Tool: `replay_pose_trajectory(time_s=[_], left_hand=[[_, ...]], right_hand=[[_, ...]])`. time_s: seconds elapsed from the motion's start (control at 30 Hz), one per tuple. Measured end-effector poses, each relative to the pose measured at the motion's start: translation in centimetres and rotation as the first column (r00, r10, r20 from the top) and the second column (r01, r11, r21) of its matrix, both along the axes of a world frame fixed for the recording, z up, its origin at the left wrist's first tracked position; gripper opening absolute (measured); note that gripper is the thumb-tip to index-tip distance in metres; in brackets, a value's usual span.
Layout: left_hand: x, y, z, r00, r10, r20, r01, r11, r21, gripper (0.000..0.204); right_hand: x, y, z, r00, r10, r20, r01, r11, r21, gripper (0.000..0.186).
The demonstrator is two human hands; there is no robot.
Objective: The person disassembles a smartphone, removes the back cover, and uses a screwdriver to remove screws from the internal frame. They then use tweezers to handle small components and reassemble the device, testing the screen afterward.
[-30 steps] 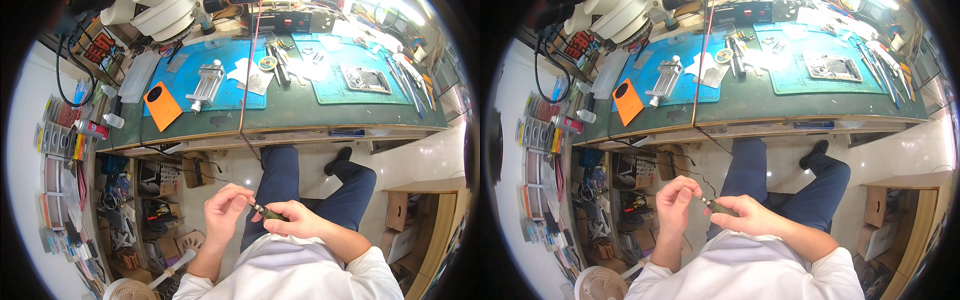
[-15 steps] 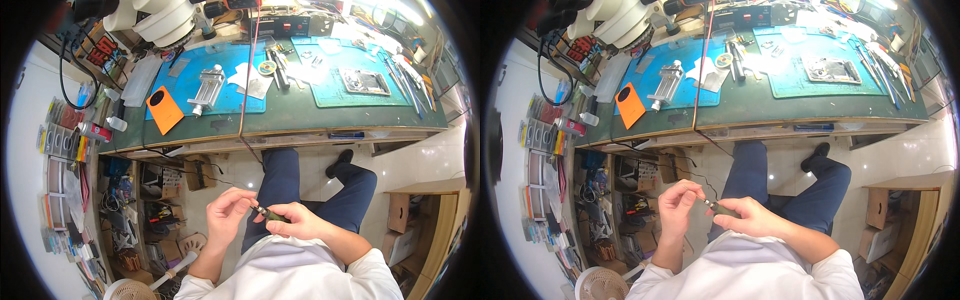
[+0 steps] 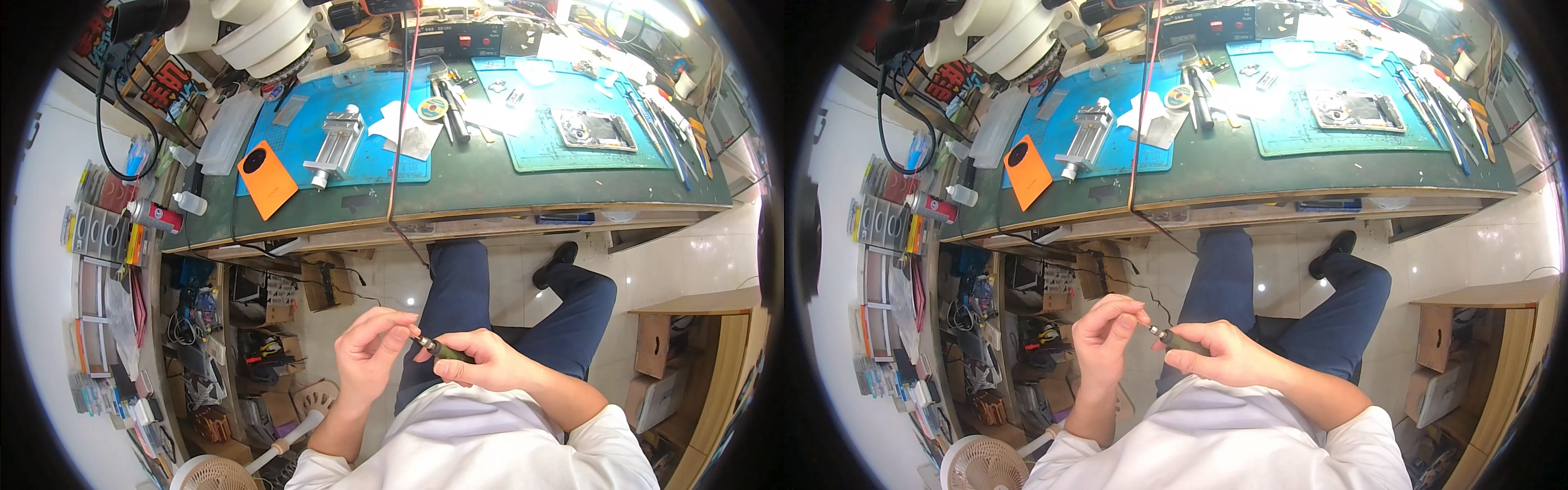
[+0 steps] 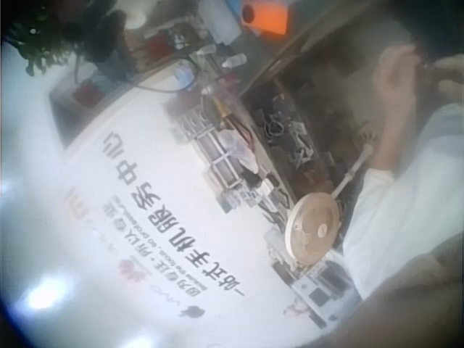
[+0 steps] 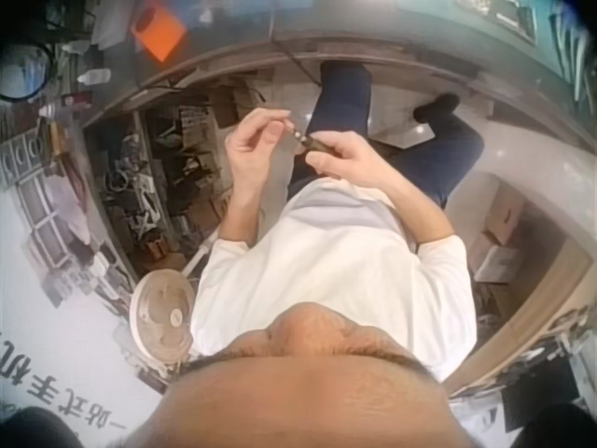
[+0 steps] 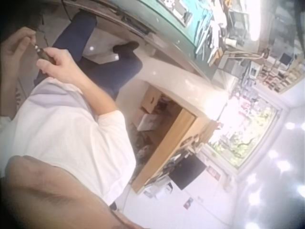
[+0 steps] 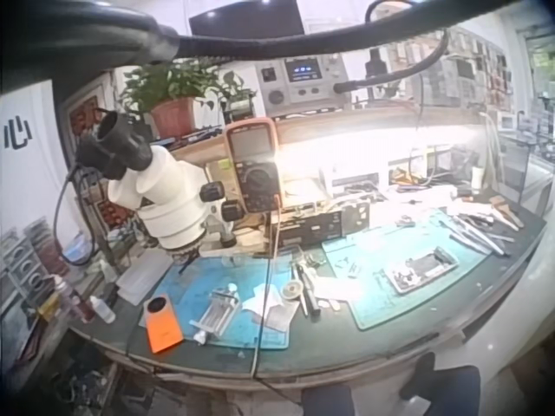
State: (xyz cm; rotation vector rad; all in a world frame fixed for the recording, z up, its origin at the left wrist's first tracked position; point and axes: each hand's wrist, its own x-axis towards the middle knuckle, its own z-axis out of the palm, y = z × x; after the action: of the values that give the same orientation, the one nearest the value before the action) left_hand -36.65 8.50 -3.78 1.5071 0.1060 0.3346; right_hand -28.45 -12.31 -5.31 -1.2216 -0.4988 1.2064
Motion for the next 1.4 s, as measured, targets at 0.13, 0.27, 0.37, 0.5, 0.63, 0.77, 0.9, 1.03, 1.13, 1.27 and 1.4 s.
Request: replay_pose_trajectory(time_s=[0.13,0.27,0.37,0.5,0.63,0.77,0.9,1.03,1.13,1.27,1.4], left_hand=[[-0.2,0.1,-0.2,1.0,-0.019,-0.015,0.018,0.999,-0.047,0.019],[-0.2,-0.5,-0.1,1.0,-0.01,-0.027,0.008,0.995,-0.096,0.021],[-0.5,-0.7,-0.7,0.987,-0.104,-0.121,0.108,0.994,0.026,0.029],[-1.1,-1.6,-2.2,0.993,-0.109,-0.055,0.109,0.994,-0.003,0.029],[-1.4,-2.1,-2.3,0.993,-0.113,-0.013,0.113,0.993,-0.019,0.015],[-1.3,-2.1,-1.5,0.985,-0.169,0.031,0.17,0.985,-0.023,0.014],[-1.7,-2.4,-1.1,0.98,-0.2,0.004,0.199,0.976,-0.091,0.014],[-1.1,-2.5,-1.9,0.973,-0.222,0.059,0.225,0.974,-0.04,0.016],[-0.5,-1.3,-3.0,0.948,-0.317,0.019,0.315,0.948,0.049,0.036],[1.3,1.1,-1.4,0.991,-0.135,0.012,0.132,0.984,0.12,0.063],[7.2,11.0,2.1,0.971,0.215,0.103,-0.238,0.887,0.396,0.031]], right_hand=[[-0.1,0.0,-0.2,1.0,-0.003,-0.007,0.003,1.0,0.011,0.036],[0.0,-0.1,0.1,0.998,-0.015,0.054,0.014,1.0,0.016,0.035],[-0.3,0.0,0.2,0.981,-0.096,0.17,0.087,0.994,0.062,0.032],[-0.6,0.1,-0.1,0.897,-0.156,0.415,0.118,0.986,0.115,0.03],[-1.0,0.0,-0.4,0.915,-0.154,0.374,0.114,0.985,0.127,0.028],[-1.2,-0.5,-0.3,0.997,-0.06,0.039,0.055,0.993,0.106,0.026],[-1.5,-1.2,-1.4,0.98,0.01,-0.2,0.029,0.982,0.189,0.023],[-1.1,-1.2,-1.2,0.96,0.043,-0.277,0.036,0.961,0.274,0.015],[0.2,-2.1,-4.0,0.998,0.06,-0.004,-0.056,0.96,0.275,0.034],[1.6,-2.4,0.3,0.988,-0.101,-0.118,0.108,0.993,0.053,0.042],[3.6,-7.8,-3.6,0.935,-0.336,-0.116,0.344,0.937,0.058,0.042]])
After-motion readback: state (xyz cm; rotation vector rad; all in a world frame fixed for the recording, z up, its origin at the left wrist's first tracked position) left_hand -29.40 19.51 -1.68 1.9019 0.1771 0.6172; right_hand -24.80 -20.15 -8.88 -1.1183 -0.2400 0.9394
